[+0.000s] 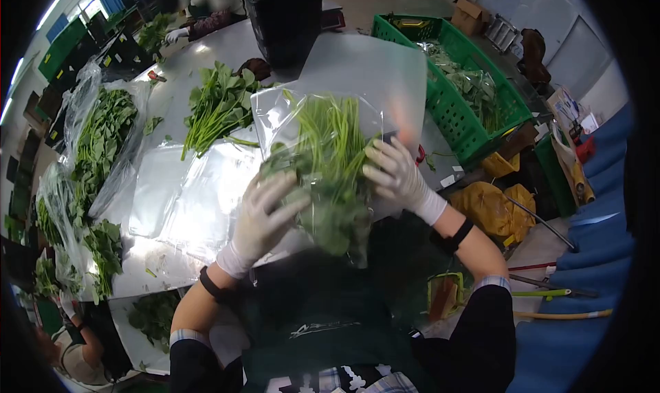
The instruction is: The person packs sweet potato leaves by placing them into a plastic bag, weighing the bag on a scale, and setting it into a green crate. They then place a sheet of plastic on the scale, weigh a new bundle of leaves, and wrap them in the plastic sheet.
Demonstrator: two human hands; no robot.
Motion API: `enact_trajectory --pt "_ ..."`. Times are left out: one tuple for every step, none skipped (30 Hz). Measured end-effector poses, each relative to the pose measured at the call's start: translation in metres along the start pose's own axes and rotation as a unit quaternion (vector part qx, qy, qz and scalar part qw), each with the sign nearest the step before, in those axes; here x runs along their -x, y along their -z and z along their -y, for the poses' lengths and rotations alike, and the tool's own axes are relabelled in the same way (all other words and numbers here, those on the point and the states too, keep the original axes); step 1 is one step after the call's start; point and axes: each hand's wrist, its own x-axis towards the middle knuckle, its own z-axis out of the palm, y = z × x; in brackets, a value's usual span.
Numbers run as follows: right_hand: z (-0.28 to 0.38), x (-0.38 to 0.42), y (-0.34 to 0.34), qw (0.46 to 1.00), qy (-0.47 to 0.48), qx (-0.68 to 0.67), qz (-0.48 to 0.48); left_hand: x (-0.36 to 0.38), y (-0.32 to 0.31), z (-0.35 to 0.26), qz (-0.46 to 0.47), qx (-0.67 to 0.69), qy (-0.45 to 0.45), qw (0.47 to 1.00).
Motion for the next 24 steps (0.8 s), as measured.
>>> enact_trajectory --pt "-0.013 -0.01 0.004 1.0 -0.012 -0.014 0.018 -0.017 0.003 0.007 -0.021 0.017 0.026 0.999" --pt "-0.023 -0.018 0.003 1.0 -0.012 -0.006 0.011 -0.033 0.008 0.013 -0.036 0.077 0.09 0.992" --pt "-0.038 -0.03 -0.001 0.995 -0.068 -0.06 0.028 -0.05 0.014 0.023 -0.04 0.146 0.135 0.979" --pt "-0.056 -0.045 -0.004 0.986 -0.119 -0.111 0.04 -0.063 0.018 0.03 -0.058 0.187 0.163 0.967" --pt "-0.075 -0.059 -0.013 0.989 -0.109 -0.093 0.023 -0.074 0.021 0.036 -0.076 0.227 0.189 0.952" --pt "-0.091 -0.068 -0.029 0.984 -0.123 -0.122 0.041 -0.078 0.019 0.045 -0.106 0.22 0.158 0.957" --pt "-0.102 -0.078 -0.039 0.976 -0.14 -0.155 0.062 -0.079 0.019 0.049 -0.116 0.131 0.127 0.976" --pt "-0.107 -0.091 -0.044 0.978 -0.134 -0.147 0.068 -0.074 0.015 0.051 -0.13 0.074 0.103 0.983" --pt "-0.115 -0.101 -0.042 0.98 -0.128 -0.144 0.058 -0.069 0.013 0.051 -0.141 0.017 0.083 0.986" --pt "-0.122 -0.108 -0.042 0.984 -0.105 -0.121 0.084 -0.064 0.016 0.051 -0.119 -0.008 0.057 0.991" --pt "-0.118 -0.118 -0.035 0.985 -0.084 -0.101 0.111 -0.058 0.019 0.051 -0.093 -0.031 0.035 0.995" --pt "-0.118 -0.12 -0.024 0.99 -0.073 -0.033 0.118 -0.052 0.018 0.051 -0.088 -0.043 0.039 0.994" --pt "-0.111 -0.118 -0.007 0.989 -0.073 -0.041 0.119 -0.045 0.019 0.051 -0.08 -0.05 0.045 0.995" --pt "-0.106 -0.112 0.01 0.995 -0.074 -0.032 0.066 -0.038 0.022 0.05 -0.069 -0.051 0.043 0.995" --pt "-0.101 -0.108 0.024 0.997 -0.075 -0.021 0.012 -0.033 0.026 0.049 -0.06 -0.051 0.04 0.996" --pt "-0.088 -0.104 0.038 0.997 -0.073 -0.024 0.016 -0.027 0.028 0.051 -0.061 -0.049 0.045 0.996" --pt "-0.07 -0.095 0.049 1.0 -0.003 -0.012 0.024 -0.018 0.03 0.052 -0.019 -0.056 0.043 0.997" --pt "-0.056 -0.084 0.052 0.997 0.065 -0.003 0.032 -0.009 0.031 0.052 0.026 -0.06 0.042 0.997" --pt "-0.048 -0.077 0.043 0.993 0.114 -0.009 0.041 -0.004 0.029 0.052 0.031 -0.053 0.051 0.997" --pt "-0.045 -0.071 0.039 0.991 0.128 -0.006 0.029 -0.002 0.026 0.054 0.053 -0.069 0.041 0.995" --pt "-0.04 -0.064 0.034 0.99 0.141 -0.006 0.018 0.001 0.024 0.054 0.078 -0.083 0.032 0.993" --pt "-0.038 -0.065 0.036 0.988 0.146 -0.034 0.036 0.002 0.023 0.054 0.097 -0.076 0.022 0.992" --pt "-0.037 -0.069 0.039 0.985 0.153 -0.061 0.052 0.0 0.024 0.052 0.104 -0.078 0.006 0.991" --pt "-0.03 -0.072 0.045 0.981 0.152 -0.08 0.086 0.0 0.024 0.054 0.105 -0.049 0.015 0.993"
